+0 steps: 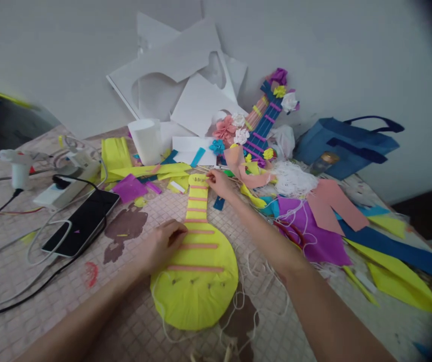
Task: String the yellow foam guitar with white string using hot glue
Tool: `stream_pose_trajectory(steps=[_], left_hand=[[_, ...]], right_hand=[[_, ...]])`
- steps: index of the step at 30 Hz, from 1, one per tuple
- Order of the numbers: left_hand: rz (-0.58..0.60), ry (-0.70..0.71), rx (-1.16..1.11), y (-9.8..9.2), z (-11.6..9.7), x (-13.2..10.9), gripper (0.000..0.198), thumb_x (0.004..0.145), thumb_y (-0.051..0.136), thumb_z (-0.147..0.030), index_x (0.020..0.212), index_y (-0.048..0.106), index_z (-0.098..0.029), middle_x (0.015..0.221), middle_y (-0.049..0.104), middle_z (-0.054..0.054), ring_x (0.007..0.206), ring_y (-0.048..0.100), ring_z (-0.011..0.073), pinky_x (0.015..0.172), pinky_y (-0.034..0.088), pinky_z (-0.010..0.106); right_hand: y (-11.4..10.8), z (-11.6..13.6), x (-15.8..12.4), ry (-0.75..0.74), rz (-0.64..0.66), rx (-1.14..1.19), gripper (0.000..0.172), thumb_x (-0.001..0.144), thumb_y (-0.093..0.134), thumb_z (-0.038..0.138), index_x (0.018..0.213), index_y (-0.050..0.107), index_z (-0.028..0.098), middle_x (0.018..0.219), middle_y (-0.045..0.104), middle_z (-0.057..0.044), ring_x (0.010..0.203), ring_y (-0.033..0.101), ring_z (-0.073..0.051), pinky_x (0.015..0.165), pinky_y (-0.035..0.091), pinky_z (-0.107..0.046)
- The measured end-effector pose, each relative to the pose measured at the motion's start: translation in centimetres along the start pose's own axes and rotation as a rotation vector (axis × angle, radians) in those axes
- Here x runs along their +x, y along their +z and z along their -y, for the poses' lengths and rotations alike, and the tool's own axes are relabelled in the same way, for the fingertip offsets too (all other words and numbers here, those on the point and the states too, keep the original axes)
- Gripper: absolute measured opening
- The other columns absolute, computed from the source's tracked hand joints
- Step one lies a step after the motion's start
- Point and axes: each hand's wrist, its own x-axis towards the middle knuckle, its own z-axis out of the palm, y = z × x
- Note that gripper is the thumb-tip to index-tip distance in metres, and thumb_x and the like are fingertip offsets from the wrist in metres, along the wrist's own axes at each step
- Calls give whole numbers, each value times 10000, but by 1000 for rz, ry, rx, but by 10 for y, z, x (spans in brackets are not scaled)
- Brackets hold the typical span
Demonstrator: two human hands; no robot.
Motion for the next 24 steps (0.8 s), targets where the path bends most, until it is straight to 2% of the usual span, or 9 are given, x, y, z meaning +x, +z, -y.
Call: stream_pose_trajectory(steps=[6,13,17,20,24], left_hand=[[3,-1,10,2,1,1,128,896,479,-207,873,603,-191,829,630,27,742,585,153,678,445,273],[24,11,12,-2,0,3,172,915,467,-290,898,612,-198,824,644,31,725,594,163,657,459,277],[4,7,27,-2,1,4,194,913,464,-314,887,620,-202,784,648,20,672,590,156,604,452,261],[-22,14,43,-3,-2,6,204,902,475,-340,870,627,-208,771,658,19,659,596,158,584,450,256],[-63,-15,46,-5,-9,8,210,890,483,-354,845,634,-216,746,667,13,620,588,150,575,450,253]], right_hand=[[14,-11,3,-30,-1,-43,108,758,526,86,741,572,182,813,558,-38,794,541,-190,772,462,-328],[8,-5,-10,-43,-7,-72,180,793,519,94,936,588,179,979,579,-64,862,566,-179,801,470,-317],[-16,-7,-21,-31,-21,-115,130,829,507,113,894,602,174,938,599,-69,871,562,-189,797,459,-313],[-48,-18,-25,-26,-22,-151,149,841,489,111,853,625,170,906,624,-63,903,561,-196,814,443,-309],[-93,-40,-26,-7,19,-192,177,850,495,135,818,668,155,798,661,-46,762,587,-180,748,450,-301]])
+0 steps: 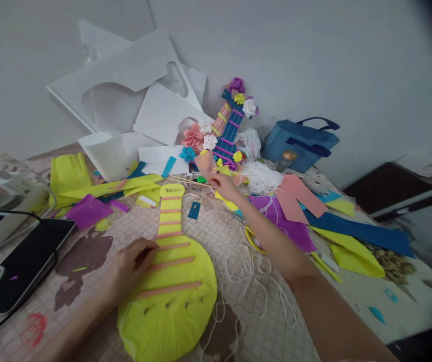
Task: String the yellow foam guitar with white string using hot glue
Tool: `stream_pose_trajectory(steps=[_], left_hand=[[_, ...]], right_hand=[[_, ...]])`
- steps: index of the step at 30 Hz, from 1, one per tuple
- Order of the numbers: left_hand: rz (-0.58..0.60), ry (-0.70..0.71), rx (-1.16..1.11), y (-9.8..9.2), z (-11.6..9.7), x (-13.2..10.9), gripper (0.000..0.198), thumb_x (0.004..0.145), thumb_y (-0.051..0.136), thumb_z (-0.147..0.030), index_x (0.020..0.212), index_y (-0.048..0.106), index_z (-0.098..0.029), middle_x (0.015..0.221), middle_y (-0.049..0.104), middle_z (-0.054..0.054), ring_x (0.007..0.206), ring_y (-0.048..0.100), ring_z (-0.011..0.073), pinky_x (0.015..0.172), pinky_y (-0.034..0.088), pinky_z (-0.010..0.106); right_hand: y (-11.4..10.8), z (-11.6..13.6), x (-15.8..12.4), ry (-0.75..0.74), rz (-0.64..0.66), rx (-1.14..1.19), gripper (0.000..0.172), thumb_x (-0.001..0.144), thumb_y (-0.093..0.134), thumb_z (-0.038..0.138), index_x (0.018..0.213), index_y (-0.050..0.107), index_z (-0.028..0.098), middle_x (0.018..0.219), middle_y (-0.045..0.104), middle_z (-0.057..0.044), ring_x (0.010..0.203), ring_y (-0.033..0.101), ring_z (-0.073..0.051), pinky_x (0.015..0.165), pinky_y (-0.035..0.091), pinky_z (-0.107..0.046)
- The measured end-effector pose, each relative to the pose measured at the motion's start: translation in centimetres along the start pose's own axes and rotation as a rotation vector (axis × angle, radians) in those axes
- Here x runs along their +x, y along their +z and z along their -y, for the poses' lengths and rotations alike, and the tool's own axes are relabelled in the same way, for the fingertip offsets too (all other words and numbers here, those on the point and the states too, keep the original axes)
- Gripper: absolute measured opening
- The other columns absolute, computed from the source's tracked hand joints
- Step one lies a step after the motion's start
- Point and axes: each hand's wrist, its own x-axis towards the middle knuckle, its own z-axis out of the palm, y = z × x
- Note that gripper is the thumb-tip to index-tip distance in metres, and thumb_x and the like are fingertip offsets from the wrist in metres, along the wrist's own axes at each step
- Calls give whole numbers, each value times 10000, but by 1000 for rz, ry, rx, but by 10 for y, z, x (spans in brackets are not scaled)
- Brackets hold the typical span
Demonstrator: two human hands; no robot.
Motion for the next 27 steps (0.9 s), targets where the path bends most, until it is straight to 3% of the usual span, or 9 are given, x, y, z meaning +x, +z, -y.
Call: stream_pose_trajectory(steps=[2,7,12,15,18,19,23,27], left_hand=[[-14,-11,0,0,-3,0,217,886,486,-362,829,636,-218,733,666,10,608,582,148,577,449,254],[0,-18,0,0,-7,1,244,889,479,-382,826,639,-208,738,663,12,610,578,149,579,444,253],[0,-24,-20,0,-6,0,236,891,478,-376,838,637,-210,741,661,18,633,581,155,587,445,254],[5,-33,-18,0,-3,0,238,888,478,-383,834,640,-217,737,662,15,630,584,156,587,451,256],[24,-19,-6,0,-1,1,230,874,500,-393,832,645,-219,730,665,12,622,588,157,581,454,255],[21,-15,-3,0,-1,1,229,869,506,-397,829,645,-219,727,665,12,622,590,157,577,454,255],[-13,-14,-14,1,1,2,236,867,505,-409,823,646,-224,740,672,12,633,604,161,581,459,251],[13,20,-7,1,7,2,229,864,514,-410,829,653,-231,756,685,13,637,616,159,573,464,239]], right_hand=[[-13,-14,0,-10,27,-8,172,851,519,153,889,687,155,857,692,-53,788,610,-176,755,459,-291],[-31,-44,9,-5,12,-60,260,809,529,78,1014,675,140,1092,678,-108,1037,582,-211,951,412,-369],[-59,-42,2,21,-41,-116,269,826,516,118,1065,638,137,1070,665,-118,1015,574,-238,923,420,-405],[-76,-20,-34,11,-42,-146,177,825,546,171,977,638,179,1035,654,-94,1005,569,-239,851,435,-358],[-89,0,-92,31,72,-178,27,798,601,221,775,611,212,707,625,-15,655,570,-181,607,401,-278],[-92,5,-112,63,181,-213,51,778,633,249,763,592,223,663,607,2,602,552,-170,558,365,-264],[-95,6,-175,233,339,-355,227,708,701,273,884,562,234,767,639,-35,642,581,-202,535,350,-274],[-84,-6,-201,312,277,-363,248,806,601,276,1035,522,225,1002,637,-97,833,633,-233,658,439,-303]])
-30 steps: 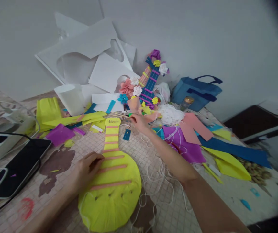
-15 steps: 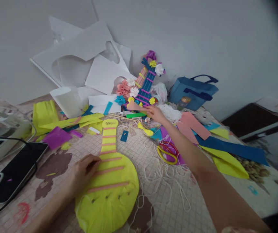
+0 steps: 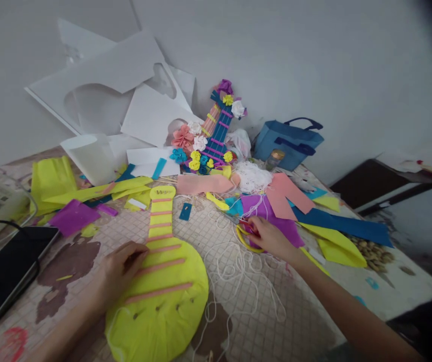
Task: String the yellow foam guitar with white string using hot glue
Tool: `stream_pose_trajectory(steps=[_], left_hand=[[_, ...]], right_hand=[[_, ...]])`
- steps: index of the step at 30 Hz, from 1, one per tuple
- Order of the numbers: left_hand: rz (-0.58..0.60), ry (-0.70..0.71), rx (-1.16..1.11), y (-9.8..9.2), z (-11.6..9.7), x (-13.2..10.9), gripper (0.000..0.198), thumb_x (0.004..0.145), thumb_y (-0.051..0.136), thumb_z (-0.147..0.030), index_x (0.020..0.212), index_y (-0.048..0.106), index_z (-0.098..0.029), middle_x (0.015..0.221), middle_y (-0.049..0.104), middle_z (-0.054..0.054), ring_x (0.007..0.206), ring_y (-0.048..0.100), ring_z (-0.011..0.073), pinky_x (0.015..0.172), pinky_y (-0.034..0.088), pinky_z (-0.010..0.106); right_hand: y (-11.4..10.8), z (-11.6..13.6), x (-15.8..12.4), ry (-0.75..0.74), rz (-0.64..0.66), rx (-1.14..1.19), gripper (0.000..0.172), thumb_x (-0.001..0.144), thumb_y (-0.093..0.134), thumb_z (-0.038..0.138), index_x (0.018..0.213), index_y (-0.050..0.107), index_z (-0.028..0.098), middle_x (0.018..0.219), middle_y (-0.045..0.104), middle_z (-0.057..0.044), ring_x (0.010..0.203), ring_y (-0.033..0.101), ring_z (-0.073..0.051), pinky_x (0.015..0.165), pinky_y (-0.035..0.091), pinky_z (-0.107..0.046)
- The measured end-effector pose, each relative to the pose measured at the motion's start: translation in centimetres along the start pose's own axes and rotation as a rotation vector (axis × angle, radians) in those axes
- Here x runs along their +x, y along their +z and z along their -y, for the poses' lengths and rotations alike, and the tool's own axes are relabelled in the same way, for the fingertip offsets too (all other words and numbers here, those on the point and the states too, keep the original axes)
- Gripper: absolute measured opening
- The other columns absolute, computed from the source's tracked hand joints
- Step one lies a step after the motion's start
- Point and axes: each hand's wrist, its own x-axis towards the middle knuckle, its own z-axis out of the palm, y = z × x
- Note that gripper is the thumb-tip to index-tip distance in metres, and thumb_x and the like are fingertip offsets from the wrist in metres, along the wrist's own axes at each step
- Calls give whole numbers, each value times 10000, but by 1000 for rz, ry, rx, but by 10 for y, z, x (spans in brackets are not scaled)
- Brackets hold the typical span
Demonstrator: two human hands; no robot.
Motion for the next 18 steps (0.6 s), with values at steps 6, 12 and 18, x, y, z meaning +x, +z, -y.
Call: stream_pose_trajectory(steps=[6,12,18], left_hand=[[19,8,31,0,6,0,220,862,521,-406,847,655,-232,779,696,10,644,623,157,578,473,237],[9,7,14,-1,3,0,239,872,506,-413,843,651,-226,769,690,19,656,618,163,589,481,242],[25,17,25,-1,9,0,221,865,523,-411,843,656,-235,769,688,7,650,620,157,582,473,234]], right_hand=[[14,-9,-3,-32,-52,128,285,839,555,266,1112,483,230,1112,614,-105,989,617,-254,794,479,-362],[13,-23,-1,-15,-175,239,195,858,530,318,1031,479,244,1028,637,-95,911,632,-251,747,500,-371],[-4,-40,9,21,-182,122,128,869,517,330,939,509,222,913,636,-89,850,620,-256,730,478,-364]])
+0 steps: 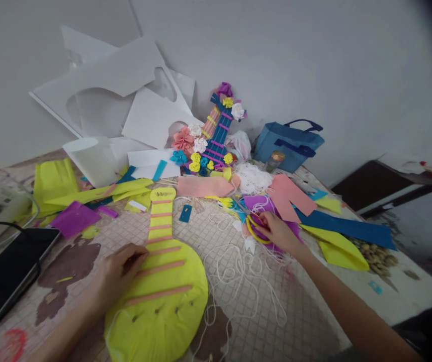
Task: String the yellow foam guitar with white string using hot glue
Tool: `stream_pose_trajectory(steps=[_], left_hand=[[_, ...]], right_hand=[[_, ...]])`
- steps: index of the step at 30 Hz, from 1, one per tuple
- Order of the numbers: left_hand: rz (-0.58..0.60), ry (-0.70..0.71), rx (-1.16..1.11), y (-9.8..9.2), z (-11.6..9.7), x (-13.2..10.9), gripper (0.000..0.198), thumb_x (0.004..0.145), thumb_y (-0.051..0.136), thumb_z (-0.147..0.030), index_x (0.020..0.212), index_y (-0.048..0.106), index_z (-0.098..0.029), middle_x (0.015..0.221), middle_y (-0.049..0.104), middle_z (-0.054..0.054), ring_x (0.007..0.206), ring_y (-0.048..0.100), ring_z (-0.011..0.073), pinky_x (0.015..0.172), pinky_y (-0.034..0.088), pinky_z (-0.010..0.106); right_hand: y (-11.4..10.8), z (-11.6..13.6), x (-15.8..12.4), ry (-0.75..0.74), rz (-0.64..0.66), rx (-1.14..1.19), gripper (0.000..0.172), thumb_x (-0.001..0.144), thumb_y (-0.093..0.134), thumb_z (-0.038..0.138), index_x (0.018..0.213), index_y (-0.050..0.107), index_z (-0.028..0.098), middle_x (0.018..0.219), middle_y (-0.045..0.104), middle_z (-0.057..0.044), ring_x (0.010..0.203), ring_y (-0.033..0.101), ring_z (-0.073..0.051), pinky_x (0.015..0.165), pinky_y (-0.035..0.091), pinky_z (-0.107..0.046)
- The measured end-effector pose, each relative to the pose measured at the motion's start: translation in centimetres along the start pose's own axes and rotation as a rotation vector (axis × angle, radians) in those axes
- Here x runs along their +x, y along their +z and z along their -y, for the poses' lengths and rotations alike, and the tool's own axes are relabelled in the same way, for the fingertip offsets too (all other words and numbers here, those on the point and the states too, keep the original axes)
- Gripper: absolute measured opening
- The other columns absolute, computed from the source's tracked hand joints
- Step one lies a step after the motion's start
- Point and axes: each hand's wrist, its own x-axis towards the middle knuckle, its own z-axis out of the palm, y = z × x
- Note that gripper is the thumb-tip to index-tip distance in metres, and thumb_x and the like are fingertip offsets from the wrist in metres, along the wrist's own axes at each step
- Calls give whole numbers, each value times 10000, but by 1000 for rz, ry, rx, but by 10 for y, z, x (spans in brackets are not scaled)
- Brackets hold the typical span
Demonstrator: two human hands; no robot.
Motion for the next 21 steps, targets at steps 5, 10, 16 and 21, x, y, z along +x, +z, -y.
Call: stream_pose_trajectory(steps=[5,10,16,21], left_hand=[[7,-22,-4,1,-2,1,227,871,519,-420,852,650,-235,760,684,6,637,614,159,577,463,238],[-5,-46,-23,-3,-12,1,242,887,494,-412,832,644,-230,724,677,5,625,605,163,589,458,247],[51,-10,-31,-6,-10,-1,248,895,478,-395,836,641,-216,748,680,18,655,619,166,602,467,246],[47,-6,-35,-4,-8,-1,263,905,449,-377,839,637,-206,777,672,26,687,621,164,628,478,247]], right_hand=[[-28,33,49,-115,-107,-40,133,889,498,307,929,578,208,936,628,-88,878,602,-237,765,458,-349],[-4,81,146,-221,-41,28,173,799,577,193,963,631,181,1046,641,-92,932,587,-202,814,445,-305],[33,95,226,-139,-22,0,94,702,648,167,790,675,152,773,692,-56,713,583,-170,684,425,-255],[-10,53,246,52,-179,-77,166,790,531,193,808,683,129,777,694,-78,694,583,-177,619,395,-254]])
